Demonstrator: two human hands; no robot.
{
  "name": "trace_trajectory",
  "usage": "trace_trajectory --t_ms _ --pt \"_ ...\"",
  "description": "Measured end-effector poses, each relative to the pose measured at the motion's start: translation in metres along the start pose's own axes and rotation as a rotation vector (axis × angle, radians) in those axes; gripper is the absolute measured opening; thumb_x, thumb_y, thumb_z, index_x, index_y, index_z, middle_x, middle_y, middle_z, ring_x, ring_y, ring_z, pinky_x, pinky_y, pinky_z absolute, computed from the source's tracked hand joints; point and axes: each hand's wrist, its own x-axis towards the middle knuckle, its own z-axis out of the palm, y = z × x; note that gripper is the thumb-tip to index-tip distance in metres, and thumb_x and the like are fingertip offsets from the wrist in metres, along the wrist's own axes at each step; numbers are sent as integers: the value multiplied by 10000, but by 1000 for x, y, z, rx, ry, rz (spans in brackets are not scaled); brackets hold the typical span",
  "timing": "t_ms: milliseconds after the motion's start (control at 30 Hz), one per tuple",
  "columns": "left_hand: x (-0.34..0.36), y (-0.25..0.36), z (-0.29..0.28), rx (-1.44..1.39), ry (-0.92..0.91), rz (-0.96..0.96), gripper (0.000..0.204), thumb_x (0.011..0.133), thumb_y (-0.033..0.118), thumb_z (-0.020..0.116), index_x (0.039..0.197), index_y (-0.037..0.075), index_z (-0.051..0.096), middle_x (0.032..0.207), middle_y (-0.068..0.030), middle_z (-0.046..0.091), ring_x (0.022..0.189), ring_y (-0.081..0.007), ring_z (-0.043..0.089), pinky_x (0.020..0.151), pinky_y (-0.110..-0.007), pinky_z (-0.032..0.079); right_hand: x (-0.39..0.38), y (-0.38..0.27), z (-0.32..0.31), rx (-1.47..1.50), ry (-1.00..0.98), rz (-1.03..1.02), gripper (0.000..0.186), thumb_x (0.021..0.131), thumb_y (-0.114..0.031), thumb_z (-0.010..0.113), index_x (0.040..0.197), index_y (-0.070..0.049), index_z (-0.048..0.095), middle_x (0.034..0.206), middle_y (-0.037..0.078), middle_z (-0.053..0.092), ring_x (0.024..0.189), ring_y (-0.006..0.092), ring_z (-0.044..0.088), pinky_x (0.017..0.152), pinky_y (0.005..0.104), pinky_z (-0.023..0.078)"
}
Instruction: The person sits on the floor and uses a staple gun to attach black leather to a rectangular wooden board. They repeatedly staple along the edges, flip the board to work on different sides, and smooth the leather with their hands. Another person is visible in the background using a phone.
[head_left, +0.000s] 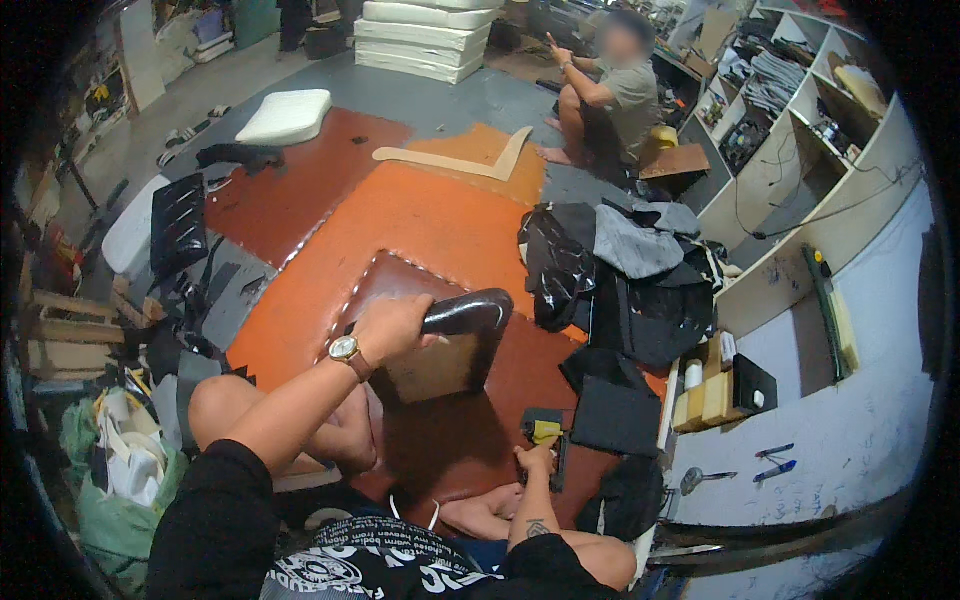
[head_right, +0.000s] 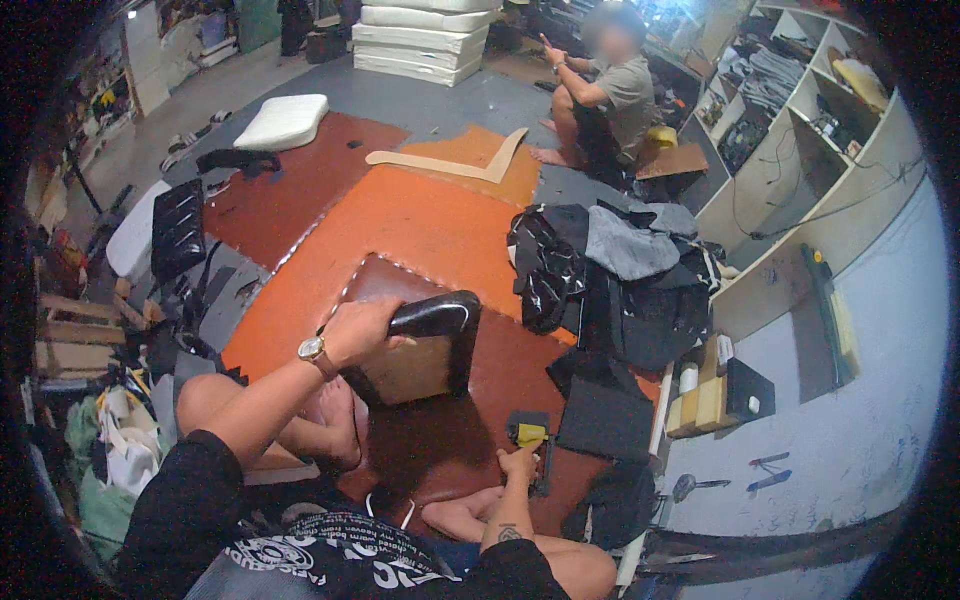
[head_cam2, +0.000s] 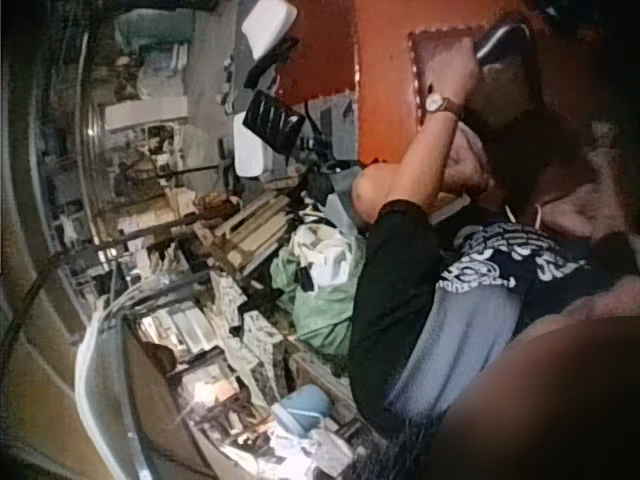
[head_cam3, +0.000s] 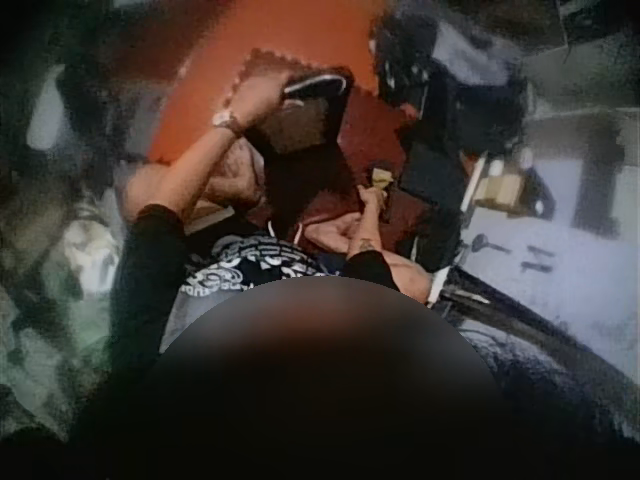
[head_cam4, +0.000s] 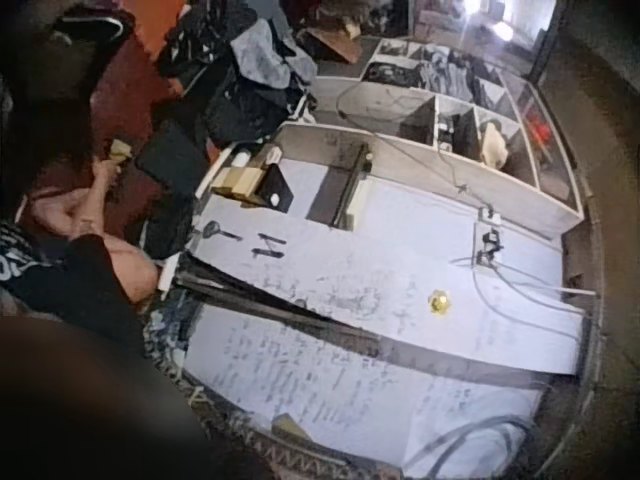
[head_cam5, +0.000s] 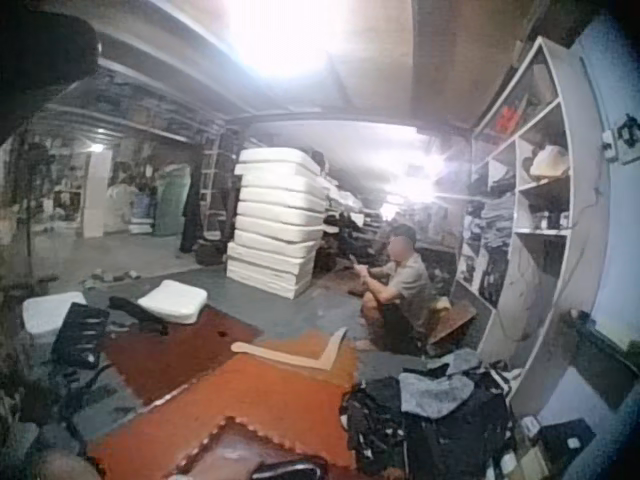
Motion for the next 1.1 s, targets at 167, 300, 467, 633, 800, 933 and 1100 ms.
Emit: trace_trajectory --t_ms 167,300,467,633,800,933,1100 --pt "-2 9 6 3 4 4 519 845 342 797 1264 84 633 1134 -179 721 1036 -408 689 879 -517 554 5 -2 6 265 85 -182 853 755 -323 908 1458 1 548 1339 230 681 1237 351 658 1049 468 512" --pt "-8 3 14 -13 73 27 480 853 328 780 1234 77 629 1108 -185 728 1019 -402 697 855 -520 559 -24 -44 -20 669 -188 -644 516 813 -179 866 1249 18 672 1151 118 729 1017 212 678 892 380 542" --pt "-8 6 8 0 39 37 394 870 286 729 1183 78 611 1081 -200 734 959 -421 713 803 -541 563 -140 -118 -64 817 47 -1087 323 908 -191 799 1118 36 705 1029 161 760 954 204 735 816 349 576" --pt "-10 5 21 8 51 8 417 835 229 757 1224 120 653 1087 -163 740 1007 -398 705 845 -532 563 -172 -149 -54 1007 140 -1193 213 883 -135 813 978 31 719 862 117 759 744 213 743 713 347 581" --pt "-20 19 10 13 58 30 350 881 168 689 1209 79 604 1065 -184 733 962 -403 722 811 -529 577 -175 -155 -37 885 240 -1237 251 868 -149 816 1024 13 705 885 156 752 757 287 748 719 372 581" --pt "-24 19 6 11 79 40 367 898 192 676 1241 81 607 1070 -177 732 945 -392 729 797 -516 586 -173 -139 -39 689 278 -1147 310 869 -180 825 1091 -3 702 968 146 763 889 297 750 827 382 573" --pt "-32 17 15 40 184 71 329 948 168 601 1268 91 601 1050 -170 733 919 -386 732 779 -508 591 -110 -101 -56 924 46 -904 513 828 -243 876 1286 -115 682 1163 128 757 1056 302 733 935 402 551"
